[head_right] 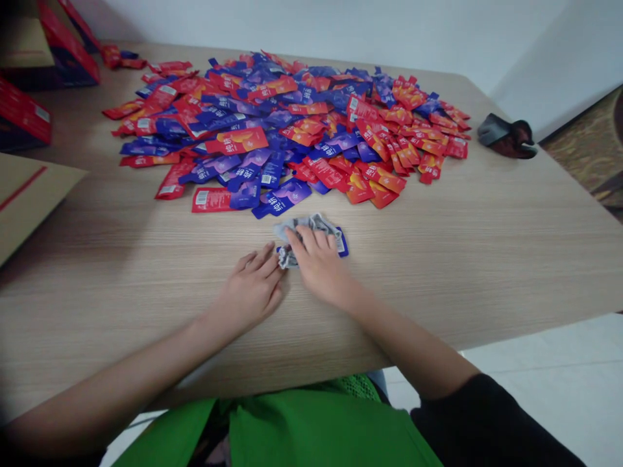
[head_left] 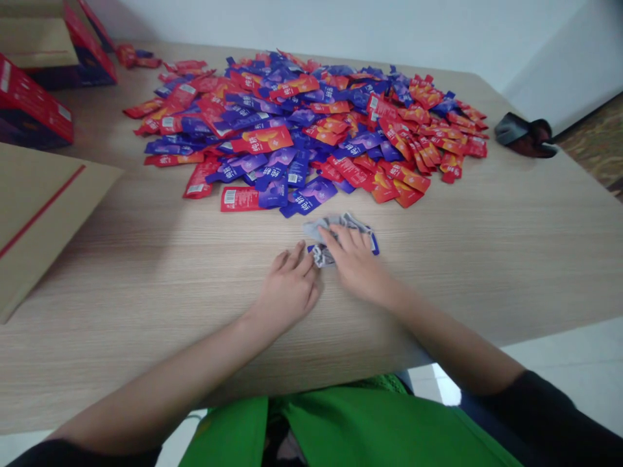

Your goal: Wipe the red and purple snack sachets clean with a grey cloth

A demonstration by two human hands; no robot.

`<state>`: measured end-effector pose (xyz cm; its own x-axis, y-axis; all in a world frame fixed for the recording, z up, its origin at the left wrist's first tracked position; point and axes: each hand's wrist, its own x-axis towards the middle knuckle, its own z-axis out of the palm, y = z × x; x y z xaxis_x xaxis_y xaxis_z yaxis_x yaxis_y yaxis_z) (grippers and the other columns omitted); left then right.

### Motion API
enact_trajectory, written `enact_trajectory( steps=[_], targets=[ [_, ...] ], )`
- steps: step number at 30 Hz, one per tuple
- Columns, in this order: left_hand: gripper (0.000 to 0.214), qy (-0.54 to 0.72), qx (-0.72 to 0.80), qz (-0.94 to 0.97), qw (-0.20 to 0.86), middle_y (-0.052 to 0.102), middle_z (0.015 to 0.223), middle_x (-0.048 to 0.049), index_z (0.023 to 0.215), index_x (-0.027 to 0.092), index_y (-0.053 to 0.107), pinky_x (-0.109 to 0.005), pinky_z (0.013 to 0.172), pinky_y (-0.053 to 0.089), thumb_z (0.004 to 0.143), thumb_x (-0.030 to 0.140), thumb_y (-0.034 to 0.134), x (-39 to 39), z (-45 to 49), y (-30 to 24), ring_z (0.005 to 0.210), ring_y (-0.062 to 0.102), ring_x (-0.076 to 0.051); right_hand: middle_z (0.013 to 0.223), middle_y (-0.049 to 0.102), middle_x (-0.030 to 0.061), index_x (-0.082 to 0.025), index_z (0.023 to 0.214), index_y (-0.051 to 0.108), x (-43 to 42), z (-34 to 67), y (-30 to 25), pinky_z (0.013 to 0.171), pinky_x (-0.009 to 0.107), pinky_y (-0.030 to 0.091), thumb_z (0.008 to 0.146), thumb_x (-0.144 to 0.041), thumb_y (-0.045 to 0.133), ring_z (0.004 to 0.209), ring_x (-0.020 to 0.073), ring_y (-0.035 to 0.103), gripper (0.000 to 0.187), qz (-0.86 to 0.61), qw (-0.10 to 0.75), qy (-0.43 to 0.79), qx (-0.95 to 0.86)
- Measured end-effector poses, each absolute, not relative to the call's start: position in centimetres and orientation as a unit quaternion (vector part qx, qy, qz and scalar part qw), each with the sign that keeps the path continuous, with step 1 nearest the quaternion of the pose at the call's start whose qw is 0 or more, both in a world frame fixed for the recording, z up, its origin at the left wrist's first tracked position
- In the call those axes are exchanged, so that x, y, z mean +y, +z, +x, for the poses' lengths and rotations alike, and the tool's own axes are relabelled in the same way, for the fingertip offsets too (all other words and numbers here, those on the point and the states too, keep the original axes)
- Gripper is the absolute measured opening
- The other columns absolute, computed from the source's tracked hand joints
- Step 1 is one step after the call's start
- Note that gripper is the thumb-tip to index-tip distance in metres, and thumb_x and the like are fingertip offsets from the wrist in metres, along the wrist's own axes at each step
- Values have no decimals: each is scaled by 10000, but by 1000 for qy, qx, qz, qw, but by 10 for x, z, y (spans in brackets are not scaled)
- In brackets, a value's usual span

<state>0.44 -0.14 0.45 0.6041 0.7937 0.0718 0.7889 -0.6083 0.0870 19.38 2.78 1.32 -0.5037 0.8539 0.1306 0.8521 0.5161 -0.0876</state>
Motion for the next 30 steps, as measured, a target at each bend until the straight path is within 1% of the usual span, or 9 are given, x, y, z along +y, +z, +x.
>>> enact_trajectory(
  steps=[7,12,15,18,20,22,25,27,30],
  targets=[
    [532,47,446,893,41,455,1513,-77,1435,132,478,-490,1073,388,913,206,413,-1,4,4,1386,409,-337,1397,463,200,-95,1476,377,38,244,-1,925,502,391,835,-103,391,1140,356,442,641,-591,20,-24,-806],
    [499,37,446,892,58,543,1422,-118,1371,109,541,-457,1022,431,899,246,452,11,7,18,1310,483,-331,1375,471,197,-102,1475,371,44,297,3,928,481,432,850,-100,347,1127,327,484,625,-646,55,-21,-761],
    [364,21,445,891,90,658,1165,-101,1185,172,672,-431,931,473,931,258,426,37,12,34,1101,606,-279,1405,466,176,-168,1487,381,38,313,4,910,517,448,913,-191,336,1147,341,494,576,-673,46,-21,-738],
    [337,9,472,870,144,647,1131,-86,1138,216,689,-444,974,444,971,331,420,67,25,45,1101,588,-273,1448,453,128,-307,1447,463,37,320,10,959,605,403,970,-399,344,1259,376,447,500,-657,-12,26,-753],
    [389,4,478,862,169,615,1222,-101,1209,219,649,-466,999,432,910,450,557,80,38,46,1183,541,-312,1453,456,98,-383,1364,551,43,319,22,1013,623,349,979,-472,336,1308,356,429,450,-646,-17,49,-762],
    [615,-3,478,861,175,592,1277,-141,1247,183,610,-490,988,446,751,524,735,87,51,43,1215,520,-358,1465,444,93,-398,1302,606,54,311,38,1053,623,301,968,-472,383,1341,342,407,408,-644,14,40,-764],
    [755,-7,481,859,178,632,1221,-179,1197,119,610,-444,936,497,595,510,845,91,62,36,1166,573,-366,1484,428,132,-313,1357,569,72,291,53,1088,588,287,862,-440,593,1375,351,368,512,-590,55,66,-803],
    [681,-2,470,863,183,678,1170,-120,1199,158,609,-342,883,529,630,464,827,94,61,34,1097,636,-297,1403,526,133,-247,1360,561,86,275,52,1073,498,361,787,-389,687,1303,316,468,604,-516,51,140,-844],
    [560,20,471,868,154,702,1175,-27,1296,264,552,-251,834,531,767,330,723,106,50,38,1051,678,-208,1151,696,78,-223,1190,667,113,255,43,917,354,491,779,-300,695,1052,243,643,419,-470,54,187,-861]
  ],
)
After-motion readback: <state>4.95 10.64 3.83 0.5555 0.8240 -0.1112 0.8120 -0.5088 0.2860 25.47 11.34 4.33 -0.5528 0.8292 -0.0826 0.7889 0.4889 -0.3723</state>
